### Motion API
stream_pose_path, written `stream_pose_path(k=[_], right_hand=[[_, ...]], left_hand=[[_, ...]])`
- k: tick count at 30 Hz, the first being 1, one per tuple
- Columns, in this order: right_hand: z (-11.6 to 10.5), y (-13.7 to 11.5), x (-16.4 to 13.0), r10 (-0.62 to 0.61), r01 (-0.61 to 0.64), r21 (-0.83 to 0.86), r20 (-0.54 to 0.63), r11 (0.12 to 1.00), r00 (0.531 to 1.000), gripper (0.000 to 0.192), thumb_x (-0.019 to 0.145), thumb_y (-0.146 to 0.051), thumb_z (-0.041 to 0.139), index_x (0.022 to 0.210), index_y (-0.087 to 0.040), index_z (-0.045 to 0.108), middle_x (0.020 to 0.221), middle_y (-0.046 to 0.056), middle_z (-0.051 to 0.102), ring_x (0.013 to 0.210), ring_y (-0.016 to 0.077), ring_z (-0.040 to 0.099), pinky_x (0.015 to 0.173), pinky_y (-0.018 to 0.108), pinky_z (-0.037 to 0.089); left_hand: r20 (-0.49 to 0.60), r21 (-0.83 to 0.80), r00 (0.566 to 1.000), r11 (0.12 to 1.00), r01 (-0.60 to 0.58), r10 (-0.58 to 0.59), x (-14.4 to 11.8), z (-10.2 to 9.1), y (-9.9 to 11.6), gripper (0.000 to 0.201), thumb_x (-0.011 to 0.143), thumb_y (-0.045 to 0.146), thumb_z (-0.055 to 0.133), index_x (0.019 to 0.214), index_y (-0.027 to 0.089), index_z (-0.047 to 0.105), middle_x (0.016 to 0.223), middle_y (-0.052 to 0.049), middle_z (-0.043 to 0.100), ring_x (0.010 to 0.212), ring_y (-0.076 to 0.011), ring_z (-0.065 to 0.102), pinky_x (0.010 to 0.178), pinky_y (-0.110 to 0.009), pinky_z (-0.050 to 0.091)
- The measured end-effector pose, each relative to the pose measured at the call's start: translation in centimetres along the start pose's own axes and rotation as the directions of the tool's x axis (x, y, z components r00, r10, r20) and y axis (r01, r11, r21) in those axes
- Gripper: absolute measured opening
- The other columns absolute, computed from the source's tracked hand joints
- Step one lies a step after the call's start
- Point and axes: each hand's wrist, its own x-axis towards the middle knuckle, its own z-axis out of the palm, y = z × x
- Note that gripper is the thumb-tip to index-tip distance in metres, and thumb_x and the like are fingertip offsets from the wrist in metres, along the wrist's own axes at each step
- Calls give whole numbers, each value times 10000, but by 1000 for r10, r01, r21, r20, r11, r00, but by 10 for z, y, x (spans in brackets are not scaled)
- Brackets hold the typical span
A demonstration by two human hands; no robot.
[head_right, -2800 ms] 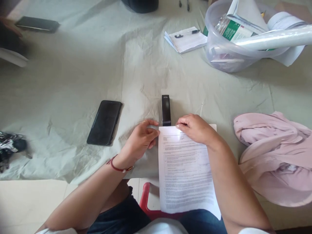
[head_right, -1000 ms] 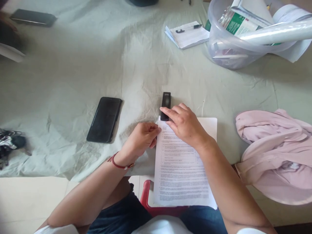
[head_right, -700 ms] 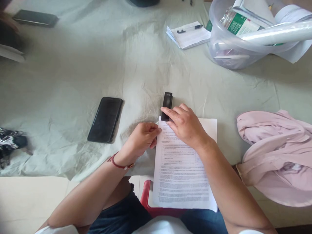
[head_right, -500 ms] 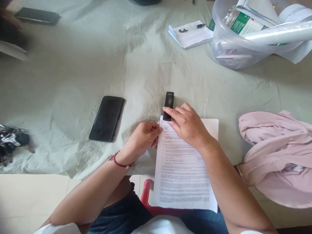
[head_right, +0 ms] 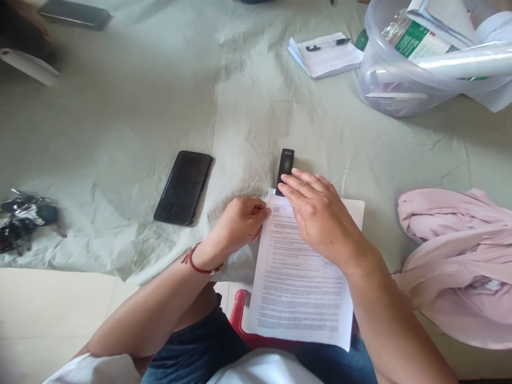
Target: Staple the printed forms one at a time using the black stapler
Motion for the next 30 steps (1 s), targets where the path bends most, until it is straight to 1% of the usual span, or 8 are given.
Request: stream_pose_path(k=[5,9,13,15,18,22,27,30], right_hand=[[2,0,-5,19,-17,-83,28,996,999,560,1107,-60,412,1581,-224,662,1666,102,643,1596,308,572,1317,630,460],[1,-2,-7,17,-11,-121,48,993,999,599,1092,-12,384,1591,-209,648,1678,105,628,1617,296,547,1339,642,428],[3,-9,-8,24,-15,-157,52,987,998,643,1075,9,390,1621,-239,625,1685,99,613,1632,305,527,1367,706,355],[5,-12,-9,20,-10,-180,56,984,998,631,1071,10,401,1618,-210,625,1679,116,613,1622,309,539,1376,713,338],[9,-16,-10,14,1,-213,66,977,998,621,1055,25,401,1609,-146,625,1677,152,604,1608,309,558,1378,694,356],[14,-22,-9,21,-6,-252,57,968,998,626,1046,36,386,1594,-131,638,1655,168,619,1584,310,586,1366,687,391],[20,-28,-9,27,-17,-315,27,949,999,562,1060,30,384,1541,-46,665,1624,214,631,1563,330,607,1341,642,456],[25,-31,-10,31,-28,-327,2,945,1000,571,1066,32,373,1550,-55,662,1628,207,627,1568,321,601,1327,609,488]], left_hand=[[13,-20,1000,999,26,-25,0,0,2,431,945,123,551,538,224,453,440,41,465,429,-97,397,513,-289,310],[28,-58,998,997,60,-58,4,0,2,431,946,90,545,544,228,474,415,44,481,405,-100,415,485,-278,324],[38,-78,998,995,56,-53,8,0,-2,435,943,76,550,541,222,472,398,47,488,397,-91,416,490,-267,317],[37,-91,998,994,54,-51,9,0,-4,433,954,86,553,551,223,476,394,48,486,398,-91,414,493,-265,310],[31,-93,998,994,57,-55,9,1,-3,428,966,104,552,561,226,486,394,41,489,403,-97,420,498,-268,309],[15,-70,999,997,37,-36,8,1,-1,449,950,100,550,531,229,452,398,30,490,406,-98,407,509,-275,316],[31,-89,998,994,56,-53,8,0,0,431,961,102,547,554,227,485,407,35,496,400,-102,417,499,-268,317],[34,-90,998,994,59,-56,7,0,0,430,967,108,553,560,227,485,411,34,499,403,-102,422,493,-269,308]])
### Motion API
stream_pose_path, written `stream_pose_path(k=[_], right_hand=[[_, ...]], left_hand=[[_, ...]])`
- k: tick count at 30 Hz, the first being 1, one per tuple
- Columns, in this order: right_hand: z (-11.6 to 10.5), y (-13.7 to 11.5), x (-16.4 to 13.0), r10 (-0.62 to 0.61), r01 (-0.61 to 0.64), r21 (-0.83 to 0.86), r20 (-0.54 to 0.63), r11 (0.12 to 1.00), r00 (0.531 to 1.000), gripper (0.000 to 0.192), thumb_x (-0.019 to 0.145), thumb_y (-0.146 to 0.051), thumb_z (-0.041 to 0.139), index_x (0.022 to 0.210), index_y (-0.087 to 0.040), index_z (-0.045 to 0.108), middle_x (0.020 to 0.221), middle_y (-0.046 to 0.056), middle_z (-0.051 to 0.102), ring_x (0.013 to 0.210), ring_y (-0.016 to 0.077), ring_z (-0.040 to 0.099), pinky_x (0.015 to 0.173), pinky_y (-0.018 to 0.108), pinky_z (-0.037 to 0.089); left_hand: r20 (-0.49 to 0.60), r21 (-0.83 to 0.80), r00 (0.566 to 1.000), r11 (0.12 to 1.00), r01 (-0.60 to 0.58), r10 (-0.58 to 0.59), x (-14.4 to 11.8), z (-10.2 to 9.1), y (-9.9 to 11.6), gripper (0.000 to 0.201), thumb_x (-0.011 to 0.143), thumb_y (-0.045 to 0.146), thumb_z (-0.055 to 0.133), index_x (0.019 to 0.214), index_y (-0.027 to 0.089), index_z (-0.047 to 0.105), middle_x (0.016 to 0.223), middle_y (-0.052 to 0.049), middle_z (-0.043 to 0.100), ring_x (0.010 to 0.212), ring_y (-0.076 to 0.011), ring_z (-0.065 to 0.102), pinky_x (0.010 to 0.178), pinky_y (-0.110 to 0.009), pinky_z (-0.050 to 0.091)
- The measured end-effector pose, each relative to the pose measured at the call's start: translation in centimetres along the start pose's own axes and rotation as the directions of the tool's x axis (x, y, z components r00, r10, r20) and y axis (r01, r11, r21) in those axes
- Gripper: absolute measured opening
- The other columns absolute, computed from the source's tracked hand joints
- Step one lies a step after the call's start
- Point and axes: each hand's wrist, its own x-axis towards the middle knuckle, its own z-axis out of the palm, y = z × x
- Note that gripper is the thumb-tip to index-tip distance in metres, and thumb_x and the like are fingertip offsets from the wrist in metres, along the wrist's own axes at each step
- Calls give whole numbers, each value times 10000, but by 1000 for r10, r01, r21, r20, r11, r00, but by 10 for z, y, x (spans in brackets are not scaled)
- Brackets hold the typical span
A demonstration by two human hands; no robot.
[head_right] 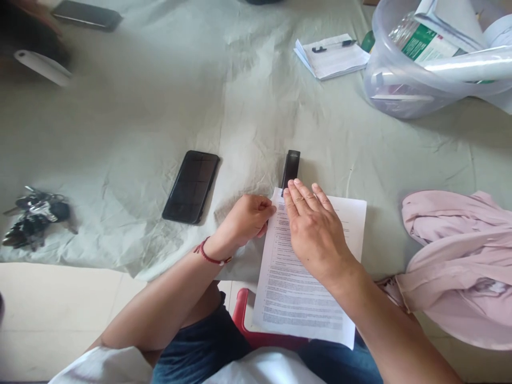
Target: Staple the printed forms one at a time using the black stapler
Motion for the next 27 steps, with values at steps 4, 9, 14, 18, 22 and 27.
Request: stream_pose_path(k=[4,9,14,18,22,27], right_hand=[[7,-5,-3,41,-40,24,-10,999,999,595,1074,15,381,1606,-86,627,1647,207,603,1587,322,578,1314,608,504],[13,-7,-5,59,-58,63,-18,996,998,611,1074,8,396,1639,-101,602,1667,202,584,1600,323,563,1309,586,513],[5,-1,-3,50,-50,64,-2,997,999,597,1081,15,359,1593,-100,644,1653,188,605,1585,306,585,1297,586,519],[-6,8,0,17,-21,91,42,996,999,599,1082,6,379,1582,-161,663,1654,148,621,1575,314,598,1326,658,450],[-14,14,1,46,-50,132,38,990,998,604,1069,-5,413,1574,-206,677,1645,131,641,1566,337,605,1323,707,415],[-21,26,3,107,-98,253,-23,963,994,465,1108,-119,462,1428,-227,782,1489,102,775,1454,327,705,1278,648,485]], left_hand=[[-12,21,1000,1000,-12,13,-1,0,-1,434,964,125,558,551,227,471,415,31,499,413,-103,423,513,-273,320],[-20,43,999,999,-34,35,0,1,-5,417,969,152,556,564,228,493,411,31,512,412,-108,431,526,-273,329],[-16,53,999,998,-39,39,3,2,-6,424,976,148,556,566,228,484,407,36,507,405,-104,426,518,-265,319],[-20,61,1000,998,-10,11,2,2,-3,431,979,136,566,569,233,476,397,44,490,394,-103,421,486,-269,298],[-14,95,999,995,-40,42,-2,1,0,465,952,94,560,524,231,442,402,39,493,403,-95,421,497,-274,325],[17,74,999,996,-43,42,-4,-2,-2,446,944,82,573,538,233,467,400,48,495,390,-95,422,491,-277,333]])
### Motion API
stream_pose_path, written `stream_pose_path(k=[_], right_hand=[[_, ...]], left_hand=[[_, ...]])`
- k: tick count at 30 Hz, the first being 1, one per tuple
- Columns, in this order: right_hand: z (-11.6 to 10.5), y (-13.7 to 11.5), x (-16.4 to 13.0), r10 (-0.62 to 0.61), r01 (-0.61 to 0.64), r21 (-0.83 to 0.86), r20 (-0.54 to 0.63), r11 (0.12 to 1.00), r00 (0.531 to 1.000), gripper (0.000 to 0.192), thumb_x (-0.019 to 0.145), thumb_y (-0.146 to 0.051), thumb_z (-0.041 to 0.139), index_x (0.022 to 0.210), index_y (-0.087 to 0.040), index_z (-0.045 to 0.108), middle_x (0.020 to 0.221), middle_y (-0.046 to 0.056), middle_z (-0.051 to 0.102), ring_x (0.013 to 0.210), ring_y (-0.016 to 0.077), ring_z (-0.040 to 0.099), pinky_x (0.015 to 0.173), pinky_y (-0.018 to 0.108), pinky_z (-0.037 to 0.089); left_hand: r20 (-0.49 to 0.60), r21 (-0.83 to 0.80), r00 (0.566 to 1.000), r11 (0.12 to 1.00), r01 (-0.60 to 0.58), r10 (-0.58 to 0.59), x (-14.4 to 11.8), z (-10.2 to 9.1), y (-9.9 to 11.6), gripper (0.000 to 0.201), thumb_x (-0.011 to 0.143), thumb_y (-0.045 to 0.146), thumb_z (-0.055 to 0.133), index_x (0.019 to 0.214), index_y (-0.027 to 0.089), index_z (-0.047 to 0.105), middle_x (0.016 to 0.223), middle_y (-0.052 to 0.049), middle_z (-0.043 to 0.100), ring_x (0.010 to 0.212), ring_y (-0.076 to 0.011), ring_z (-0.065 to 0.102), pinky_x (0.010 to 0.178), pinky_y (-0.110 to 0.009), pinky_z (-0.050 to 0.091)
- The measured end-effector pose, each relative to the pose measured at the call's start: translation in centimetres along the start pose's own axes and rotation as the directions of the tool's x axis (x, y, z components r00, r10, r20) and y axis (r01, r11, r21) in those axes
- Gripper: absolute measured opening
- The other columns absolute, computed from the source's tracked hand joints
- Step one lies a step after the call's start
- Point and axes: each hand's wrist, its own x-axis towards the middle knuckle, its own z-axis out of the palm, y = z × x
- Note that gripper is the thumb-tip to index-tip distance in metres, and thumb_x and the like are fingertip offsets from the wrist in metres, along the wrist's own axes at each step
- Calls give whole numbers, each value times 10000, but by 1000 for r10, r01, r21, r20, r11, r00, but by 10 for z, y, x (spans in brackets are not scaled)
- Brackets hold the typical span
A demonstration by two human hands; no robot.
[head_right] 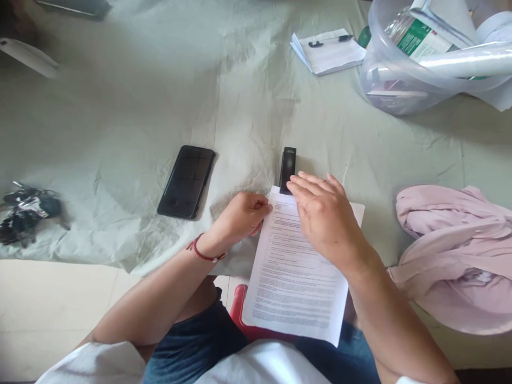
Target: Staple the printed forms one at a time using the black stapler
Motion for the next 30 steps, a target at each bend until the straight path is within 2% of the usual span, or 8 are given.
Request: stream_pose_path(k=[5,8,12,17,23,25,27,30], right_hand=[[-18,26,5,210,-208,54,-21,977,978,390,1084,-228,530,1314,-256,843,1281,81,862,1209,317,813,1068,506,625],[-27,43,6,342,-356,55,174,933,923,365,1068,-317,553,1234,-274,875,1146,59,882,1065,312,831,949,450,633],[-39,56,7,187,-343,221,520,913,834,358,1033,-490,643,1242,-317,876,1153,13,880,1025,278,825,913,380,619],[-62,66,5,76,-377,311,676,873,733,363,919,-589,788,1142,-321,887,1012,-11,869,909,279,805,784,356,590],[-76,92,-8,308,-593,430,567,681,764,525,719,-690,972,997,-257,864,938,26,839,863,289,783,815,398,602],[-67,95,-7,419,-576,603,396,552,817,554,668,-659,1019,1019,-266,850,968,29,839,898,281,786,869,425,630],[-52,91,-1,518,-492,767,248,412,819,584,636,-612,1050,1069,-283,838,997,26,842,930,266,790,899,443,654],[-28,79,10,562,-439,857,231,269,794,582,570,-568,1090,1008,-279,838,950,25,845,908,259,796,894,452,682]], left_hand=[[94,-18,994,999,51,-49,-5,-5,-3,373,971,123,585,613,221,555,393,60,500,397,-97,428,499,-264,334],[149,-30,989,999,32,-27,-12,-8,-6,350,988,176,592,640,208,584,400,54,509,408,-89,419,516,-255,334],[258,-146,965,989,-6,44,-14,-9,-13,261,979,282,654,733,195,643,425,59,508,412,-79,398,510,-246,293],[255,-346,948,933,-96,192,-7,-14,-17,283,931,422,780,809,188,680,477,67,492,420,-66,379,474,-235,251],[-16,-522,946,804,-284,324,2,-31,-18,407,795,534,960,818,201,728,509,75,484,403,-53,346,414,-230,223],[-143,-558,937,755,-343,320,6,-36,-19,428,752,545,992,791,205,735,502,77,480,391,-46,315,394,-231,202],[-250,-584,922,714,-387,295,12,-39,-20,434,722,532,1014,762,208,729,521,74,501,384,-38,308,381,-228,183],[-350,-610,899,665,-432,263,20,-42,-22,431,704,503,1027,728,205,717,556,71,522,387,-30,327,376,-222,180]])
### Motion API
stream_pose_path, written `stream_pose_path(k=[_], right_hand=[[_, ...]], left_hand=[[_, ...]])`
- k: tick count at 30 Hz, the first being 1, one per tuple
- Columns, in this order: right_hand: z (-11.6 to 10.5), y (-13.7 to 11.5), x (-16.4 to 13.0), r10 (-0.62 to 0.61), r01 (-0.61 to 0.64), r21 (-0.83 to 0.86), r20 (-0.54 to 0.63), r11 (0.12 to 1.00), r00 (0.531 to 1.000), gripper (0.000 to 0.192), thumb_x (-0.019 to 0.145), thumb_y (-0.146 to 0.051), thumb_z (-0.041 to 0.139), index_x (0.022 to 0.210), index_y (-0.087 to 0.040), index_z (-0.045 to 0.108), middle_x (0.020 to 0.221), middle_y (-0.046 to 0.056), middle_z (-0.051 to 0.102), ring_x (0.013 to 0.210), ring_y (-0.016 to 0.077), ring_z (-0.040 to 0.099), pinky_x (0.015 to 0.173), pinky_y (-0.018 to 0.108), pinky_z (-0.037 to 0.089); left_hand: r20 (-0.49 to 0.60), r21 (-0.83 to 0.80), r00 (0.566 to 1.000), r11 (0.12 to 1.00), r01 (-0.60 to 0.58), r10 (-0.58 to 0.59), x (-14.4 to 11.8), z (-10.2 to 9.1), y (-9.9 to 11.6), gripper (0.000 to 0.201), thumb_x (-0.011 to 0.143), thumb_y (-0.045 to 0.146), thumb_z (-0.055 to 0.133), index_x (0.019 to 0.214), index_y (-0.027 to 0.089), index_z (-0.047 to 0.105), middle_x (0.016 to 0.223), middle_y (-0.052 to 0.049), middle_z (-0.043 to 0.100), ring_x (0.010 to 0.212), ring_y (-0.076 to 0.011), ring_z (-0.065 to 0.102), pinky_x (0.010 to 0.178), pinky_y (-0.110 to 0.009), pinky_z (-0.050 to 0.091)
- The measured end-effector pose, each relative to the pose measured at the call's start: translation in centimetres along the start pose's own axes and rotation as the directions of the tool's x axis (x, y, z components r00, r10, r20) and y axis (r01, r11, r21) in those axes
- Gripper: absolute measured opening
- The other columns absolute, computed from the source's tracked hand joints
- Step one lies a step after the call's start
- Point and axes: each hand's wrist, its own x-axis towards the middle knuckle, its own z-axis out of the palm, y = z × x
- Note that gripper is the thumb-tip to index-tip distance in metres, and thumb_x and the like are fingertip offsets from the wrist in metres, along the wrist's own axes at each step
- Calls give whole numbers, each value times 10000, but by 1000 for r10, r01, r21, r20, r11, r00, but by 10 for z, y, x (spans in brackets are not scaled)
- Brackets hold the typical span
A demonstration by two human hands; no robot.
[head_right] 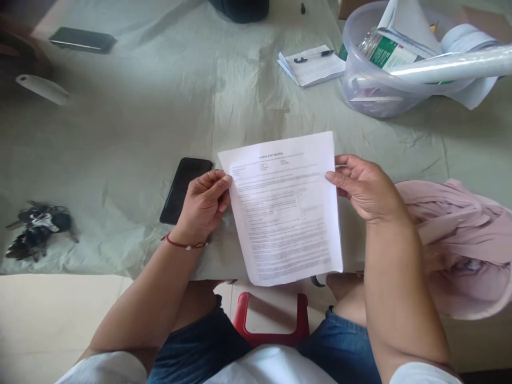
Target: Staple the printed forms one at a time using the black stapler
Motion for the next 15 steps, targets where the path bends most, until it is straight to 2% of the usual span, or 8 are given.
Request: stream_pose_path(k=[4,6,8,10,12,15], right_hand=[[19,13,6,46,-48,31,50,998,998,527,583,-539,1097,952,-260,845,985,46,868,908,279,815,915,489,704],[22,18,9,33,-34,54,28,998,999,517,590,-533,1095,945,-254,843,985,43,872,895,284,818,919,505,706],[24,19,12,-11,12,90,-12,996,1000,508,586,-527,1096,921,-251,834,963,34,870,899,286,820,953,514,697],[29,18,15,-63,68,117,-45,991,997,504,580,-516,1098,911,-249,827,949,26,866,924,292,822,984,517,683],[36,18,17,-101,110,131,-75,985,992,488,585,-496,1093,910,-249,825,941,20,864,929,291,820,984,512,677],[47,22,17,-128,153,156,-159,976,979,427,610,-454,1074,886,-259,814,920,-4,859,883,267,809,952,485,676]], left_hand=[[-73,-48,997,999,-23,19,9,-1,-5,411,685,457,1040,711,203,717,586,69,543,406,-29,343,380,-216,227],[-94,-71,995,997,-40,33,12,1,-8,402,684,445,1045,717,205,724,608,62,572,431,-36,374,393,-210,282],[-86,-108,995,992,-59,50,12,5,-10,384,712,477,1032,765,212,759,664,39,650,487,-62,481,443,-207,394],[-25,-155,999,987,-40,37,9,9,-12,377,764,531,994,880,219,817,806,-12,775,635,-130,667,578,-241,554],[94,-186,995,981,47,-29,4,11,-13,421,816,570,946,1022,214,855,1019,-80,858,886,-245,803,778,-335,663],[286,-148,936,956,252,-203,-3,6,-15,453,847,535,926,1147,202,860,1202,-140,868,1126,-380,823,964,-474,682]])
